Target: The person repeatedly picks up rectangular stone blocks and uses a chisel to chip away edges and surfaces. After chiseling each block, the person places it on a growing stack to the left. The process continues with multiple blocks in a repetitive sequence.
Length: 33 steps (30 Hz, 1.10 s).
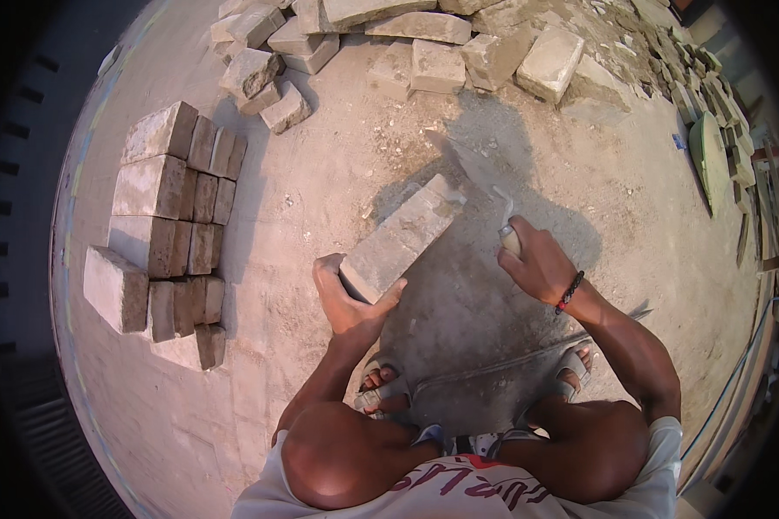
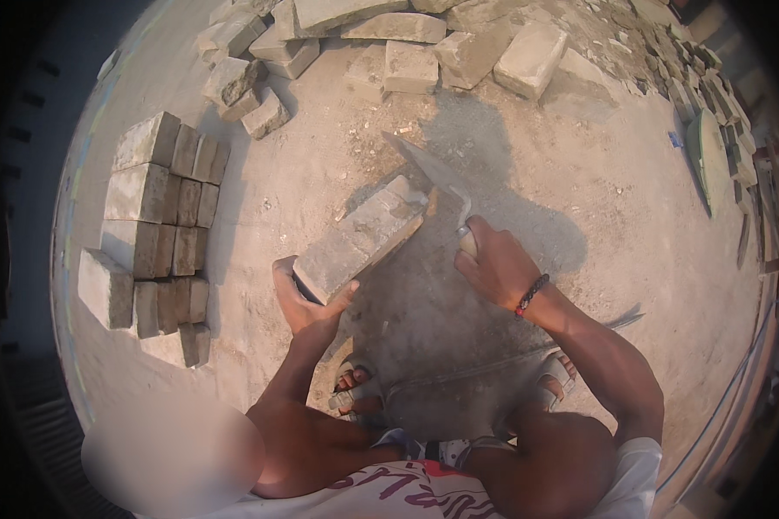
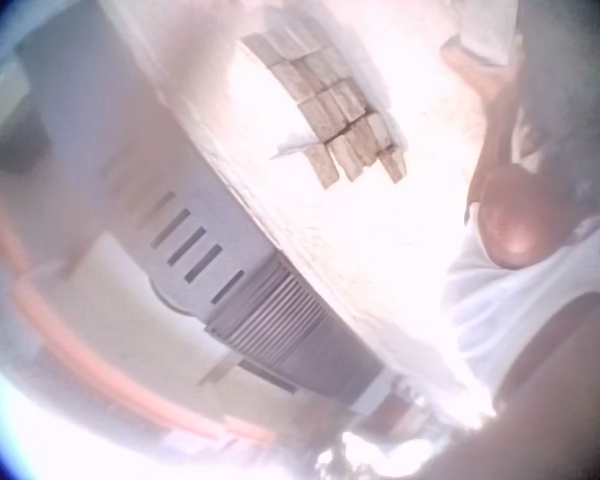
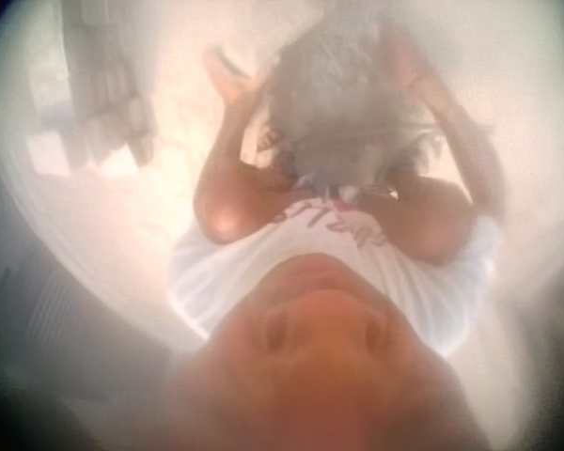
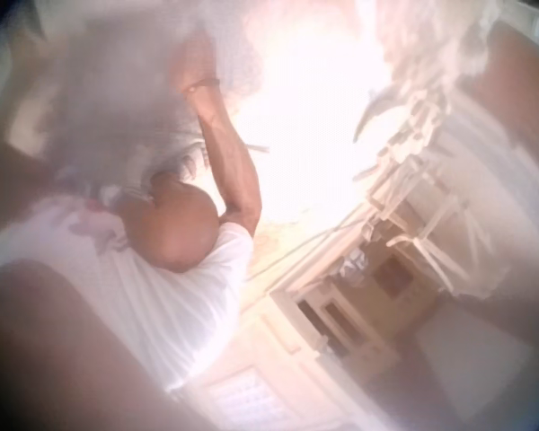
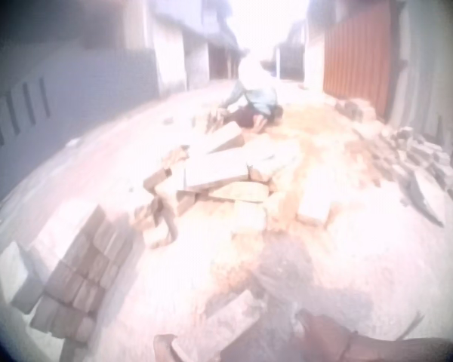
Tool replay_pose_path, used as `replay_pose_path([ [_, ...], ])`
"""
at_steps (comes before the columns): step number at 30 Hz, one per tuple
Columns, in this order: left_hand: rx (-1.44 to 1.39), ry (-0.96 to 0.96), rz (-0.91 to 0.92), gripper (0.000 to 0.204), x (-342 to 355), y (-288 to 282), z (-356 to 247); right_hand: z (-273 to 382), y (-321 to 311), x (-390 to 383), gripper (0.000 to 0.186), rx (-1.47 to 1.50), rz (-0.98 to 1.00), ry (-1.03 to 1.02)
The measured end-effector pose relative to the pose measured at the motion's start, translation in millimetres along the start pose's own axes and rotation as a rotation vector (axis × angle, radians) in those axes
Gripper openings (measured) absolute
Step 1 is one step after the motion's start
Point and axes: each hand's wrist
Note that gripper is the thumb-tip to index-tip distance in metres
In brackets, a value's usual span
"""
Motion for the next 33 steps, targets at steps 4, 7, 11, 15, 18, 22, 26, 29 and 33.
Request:
replay_pose_path([
  [4,-0.080,-0.048,0.027,0.080,-7,4,9,25,14,-16,0.033,0.115,0.107,-0.023],
  [7,-0.074,-0.034,0.013,0.080,-12,5,13,40,5,-9,0.036,0.113,0.029,-0.046],
  [11,0.039,-0.003,0.015,0.081,-8,1,9,48,12,-18,0.039,0.176,-0.058,-0.177],
  [15,-0.103,-0.002,0.004,0.081,-12,8,20,17,19,2,0.038,0.006,0.060,-0.028],
  [18,0.002,-0.011,0.016,0.081,-11,4,8,46,8,-6,0.037,0.153,-0.003,-0.047],
  [22,0.001,0.019,0.001,0.082,-11,6,11,16,21,-6,0.035,0.076,0.061,-0.037],
  [26,-0.019,-0.028,0.010,0.079,-16,3,17,54,12,-7,0.030,0.040,0.011,0.014],
  [29,-0.170,-0.132,0.144,0.077,-20,14,42,46,43,-34,0.030,-0.094,0.162,-0.362],
  [33,-0.001,0.003,0.035,0.074,-13,4,12,26,34,-12,0.034,-0.160,0.174,0.033],
])
Point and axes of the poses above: each hand's wrist, its own x-axis towards the middle knuckle, its own y-axis out of the palm, z = x × y, and after that the axes turned 10 degrees about x, right-handed
